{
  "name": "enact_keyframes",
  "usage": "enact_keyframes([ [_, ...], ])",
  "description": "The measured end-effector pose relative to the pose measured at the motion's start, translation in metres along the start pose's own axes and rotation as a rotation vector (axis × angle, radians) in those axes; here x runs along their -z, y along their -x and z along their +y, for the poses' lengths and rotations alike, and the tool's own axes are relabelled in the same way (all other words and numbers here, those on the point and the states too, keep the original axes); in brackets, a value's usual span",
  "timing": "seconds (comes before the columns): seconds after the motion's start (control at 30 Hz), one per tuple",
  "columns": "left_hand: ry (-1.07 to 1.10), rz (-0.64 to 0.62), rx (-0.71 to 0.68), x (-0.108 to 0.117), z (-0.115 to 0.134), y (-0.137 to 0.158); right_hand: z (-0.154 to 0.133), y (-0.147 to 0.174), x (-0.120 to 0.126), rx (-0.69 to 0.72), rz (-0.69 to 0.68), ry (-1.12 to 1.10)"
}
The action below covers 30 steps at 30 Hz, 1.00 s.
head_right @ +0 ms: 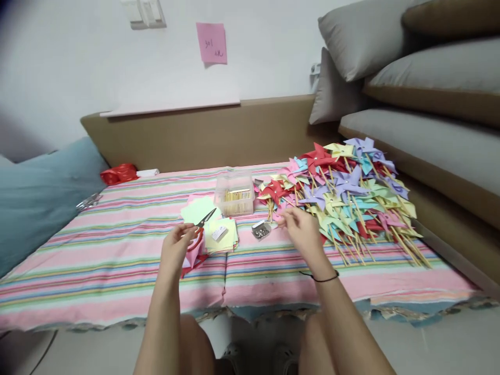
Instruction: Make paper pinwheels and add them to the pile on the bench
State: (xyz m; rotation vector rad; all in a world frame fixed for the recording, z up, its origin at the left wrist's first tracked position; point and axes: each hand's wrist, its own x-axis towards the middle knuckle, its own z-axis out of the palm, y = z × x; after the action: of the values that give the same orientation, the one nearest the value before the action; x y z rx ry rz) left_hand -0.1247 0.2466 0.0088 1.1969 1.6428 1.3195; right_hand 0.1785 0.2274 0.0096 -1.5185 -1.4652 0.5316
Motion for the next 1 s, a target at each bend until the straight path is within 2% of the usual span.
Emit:
enact_keyframes([
  [0.1, -0.188, 0.092, -0.005, 0.024, -0.008, -0.007, -0.012, 0.0, -0.062, 0.072, -0.207, 0.04],
  [0.17, -0.324, 0.115, -0.011, 0.029, -0.011, -0.008, -0.013, 0.004, -0.1, 0.124, -0.337, 0.104],
  [0.23, -0.446, 0.072, -0.037, 0.021, -0.014, -0.008, -0.01, 0.008, -0.128, 0.164, -0.431, 0.178],
  [0.3, -0.552, -0.025, -0.079, 0.002, -0.019, -0.007, -0.006, 0.01, -0.145, 0.194, -0.491, 0.246],
  [0.43, -0.747, -0.158, -0.137, -0.038, -0.036, -0.006, 0.002, 0.01, -0.16, 0.238, -0.562, 0.351],
  [0.53, -0.849, -0.195, -0.142, -0.05, -0.045, -0.007, 0.005, 0.008, -0.164, 0.239, -0.585, 0.418],
  [0.77, -0.855, -0.22, -0.136, -0.053, -0.051, -0.018, 0.003, 0.008, -0.166, 0.236, -0.611, 0.496],
  [0.9, -0.706, -0.166, -0.087, -0.051, -0.043, -0.019, 0.004, 0.008, -0.166, 0.206, -0.576, 0.466],
  [1.0, -0.521, -0.078, -0.033, -0.04, -0.032, -0.02, 0.008, 0.005, -0.166, 0.159, -0.516, 0.38],
])
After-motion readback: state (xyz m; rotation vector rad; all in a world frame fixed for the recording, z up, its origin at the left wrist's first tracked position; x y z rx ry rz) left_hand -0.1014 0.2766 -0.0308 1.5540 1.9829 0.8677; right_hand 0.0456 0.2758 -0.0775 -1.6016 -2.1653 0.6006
